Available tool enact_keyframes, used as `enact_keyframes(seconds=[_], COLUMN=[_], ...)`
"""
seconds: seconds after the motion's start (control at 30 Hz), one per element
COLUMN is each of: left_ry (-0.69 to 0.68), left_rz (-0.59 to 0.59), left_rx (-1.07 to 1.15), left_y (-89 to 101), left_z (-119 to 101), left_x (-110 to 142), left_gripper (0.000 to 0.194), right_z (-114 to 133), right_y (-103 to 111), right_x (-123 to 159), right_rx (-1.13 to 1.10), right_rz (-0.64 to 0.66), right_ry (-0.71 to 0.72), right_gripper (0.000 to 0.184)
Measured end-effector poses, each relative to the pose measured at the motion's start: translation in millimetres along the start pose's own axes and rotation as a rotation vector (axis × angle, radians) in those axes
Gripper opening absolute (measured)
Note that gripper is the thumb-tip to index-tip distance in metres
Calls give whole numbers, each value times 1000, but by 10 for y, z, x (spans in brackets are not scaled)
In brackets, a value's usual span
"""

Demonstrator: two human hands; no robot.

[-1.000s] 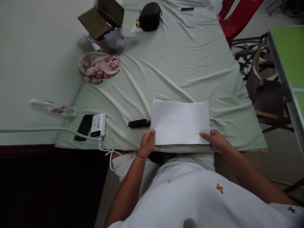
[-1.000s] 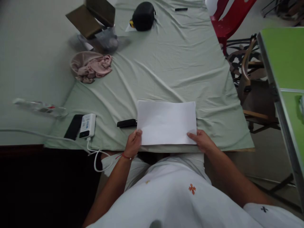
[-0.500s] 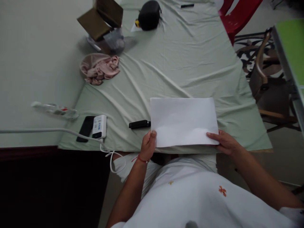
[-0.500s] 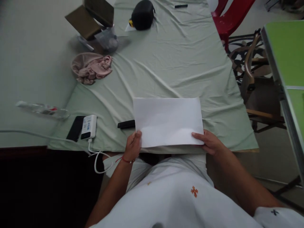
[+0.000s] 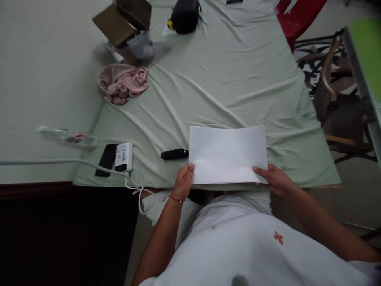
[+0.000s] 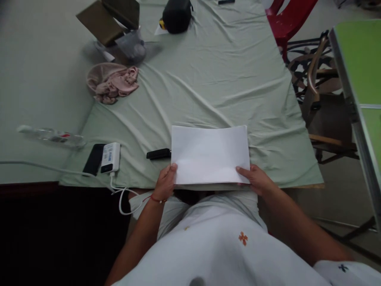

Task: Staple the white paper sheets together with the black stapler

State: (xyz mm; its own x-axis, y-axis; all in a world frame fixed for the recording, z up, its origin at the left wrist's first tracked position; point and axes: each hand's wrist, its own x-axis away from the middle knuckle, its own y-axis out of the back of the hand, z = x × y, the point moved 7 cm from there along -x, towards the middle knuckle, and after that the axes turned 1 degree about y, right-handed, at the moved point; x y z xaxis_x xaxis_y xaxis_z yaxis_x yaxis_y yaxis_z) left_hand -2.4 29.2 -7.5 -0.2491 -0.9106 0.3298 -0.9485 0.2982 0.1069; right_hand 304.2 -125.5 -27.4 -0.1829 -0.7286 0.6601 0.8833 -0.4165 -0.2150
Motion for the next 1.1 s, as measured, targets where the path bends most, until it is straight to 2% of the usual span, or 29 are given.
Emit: enact_keyframes(seconds=[0.13, 0.3, 0.4, 0.5, 0.63, 0.73, 0.87, 0.97, 1.1], left_ry=[163, 235, 235, 206, 203, 199, 156, 163, 177], left_rz=[-21, -39, 19, 18, 8, 48, 40, 50, 32], left_rx=[70, 159, 174, 119, 53, 43, 107, 150, 181], left_y=[-42, -71, -129, -129, -79, -80, -78, -79, -19], left_z=[95, 78, 66, 86, 173, 207, 155, 123, 115], left_x=[-5, -24, -46, -77, -107, -109, -95, -77, -99], left_gripper=[68, 69, 72, 72, 69, 69, 68, 66, 66], right_z=[86, 147, 164, 158, 103, 92, 36, 14, 65], right_y=[-22, 6, 68, 79, -32, -52, -36, 9, 112], right_x=[-7, -15, -22, -25, -12, -1, -34, -55, -45], right_rx=[136, 194, 209, 198, 214, 171, 94, 123, 223], right_rz=[-65, -81, -121, -143, -49, -37, -13, -20, -93], right_ry=[92, 180, 230, 222, 113, 106, 112, 156, 239], right_gripper=[48, 52, 48, 45, 51, 54, 51, 50, 44])
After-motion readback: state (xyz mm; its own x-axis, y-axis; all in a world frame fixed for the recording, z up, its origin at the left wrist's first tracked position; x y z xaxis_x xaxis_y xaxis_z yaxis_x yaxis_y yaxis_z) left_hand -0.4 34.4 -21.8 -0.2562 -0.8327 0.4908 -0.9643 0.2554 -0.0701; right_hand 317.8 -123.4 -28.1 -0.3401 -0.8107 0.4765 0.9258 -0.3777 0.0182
